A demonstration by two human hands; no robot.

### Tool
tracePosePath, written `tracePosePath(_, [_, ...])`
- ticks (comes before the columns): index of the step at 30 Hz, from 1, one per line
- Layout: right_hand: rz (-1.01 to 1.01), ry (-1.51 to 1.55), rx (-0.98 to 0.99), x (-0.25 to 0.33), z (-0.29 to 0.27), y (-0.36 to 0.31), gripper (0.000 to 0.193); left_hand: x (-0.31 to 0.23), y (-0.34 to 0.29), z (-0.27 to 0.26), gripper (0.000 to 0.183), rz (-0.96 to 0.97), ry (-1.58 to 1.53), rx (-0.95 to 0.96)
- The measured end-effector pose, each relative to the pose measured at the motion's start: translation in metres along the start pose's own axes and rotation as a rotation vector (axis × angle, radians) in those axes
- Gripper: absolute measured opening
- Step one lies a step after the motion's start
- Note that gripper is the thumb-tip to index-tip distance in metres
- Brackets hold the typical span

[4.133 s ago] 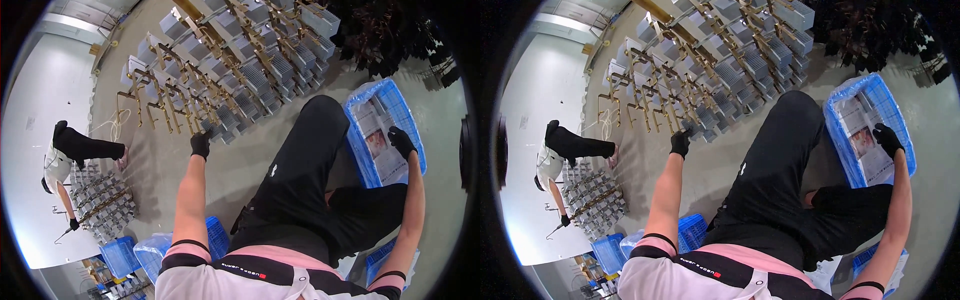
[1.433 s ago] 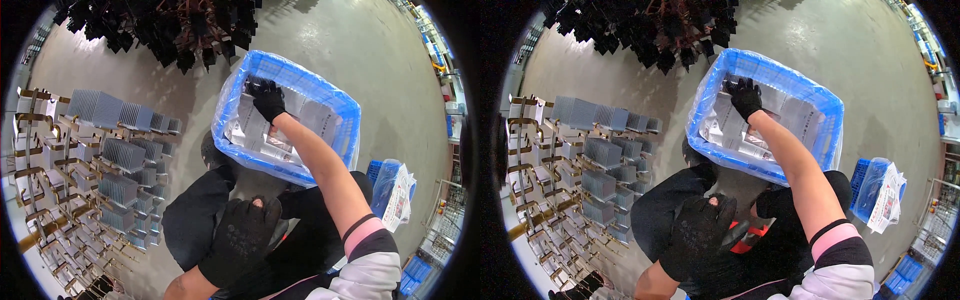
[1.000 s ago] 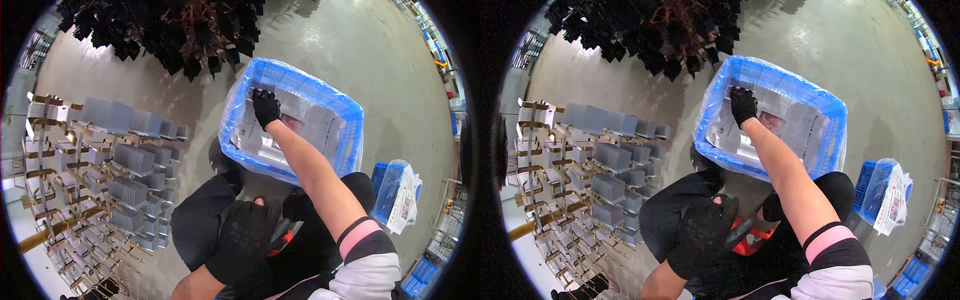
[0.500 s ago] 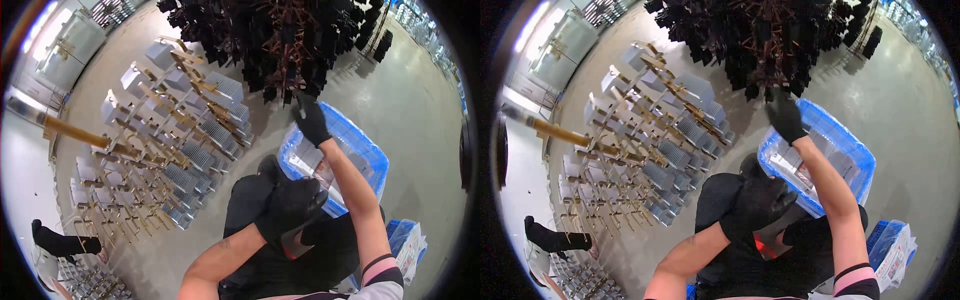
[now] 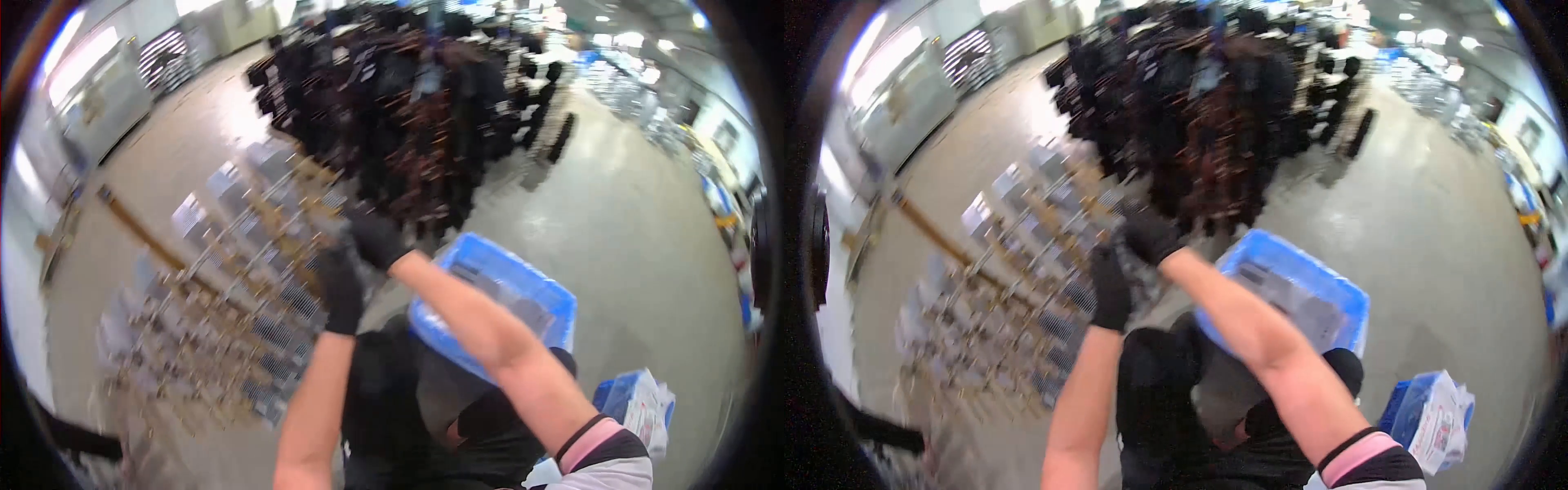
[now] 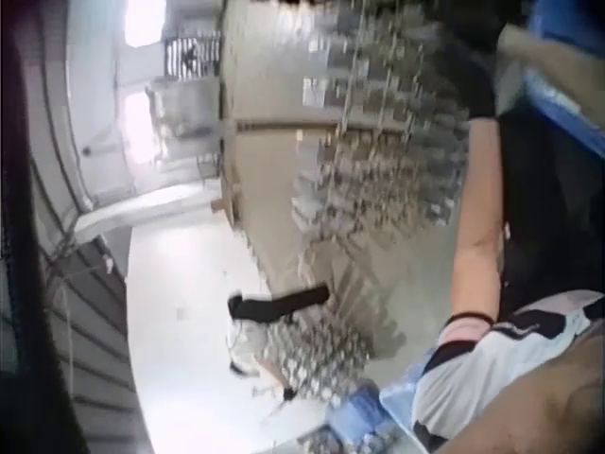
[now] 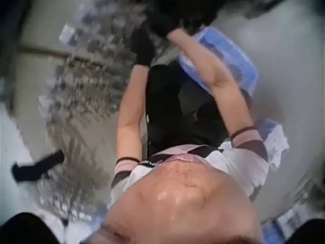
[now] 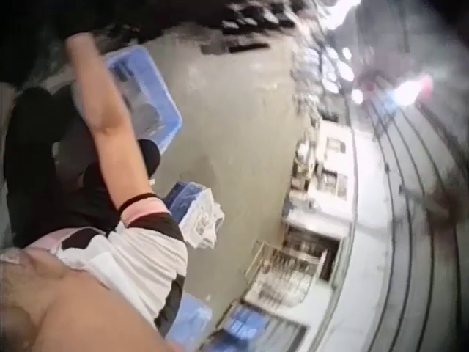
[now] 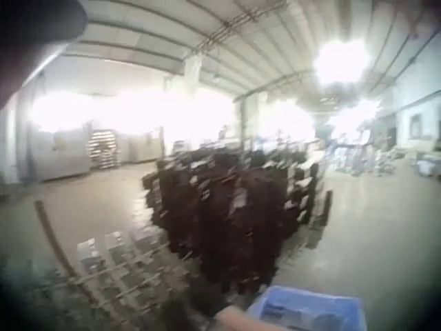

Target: Packaging small metal parts from a storage rack into a plastic crate lined with newspaper.

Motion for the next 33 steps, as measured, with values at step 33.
tracePosePath(33, [0.583, 0.956, -0.587, -0.017, 0.019, -0.009, 0.072, 0.037, -0.01, -0.004, 0.024, -0.922, -0.586, 0.299])
Point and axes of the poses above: each hand's wrist, its own y-axis towards the middle knuckle, its own z-axis out of the palm, x = y × z, the point moved 4 cm from there along y, towards the middle knuckle, and after that the axes turned 10 degrees about -x, right-handed, at the moved point
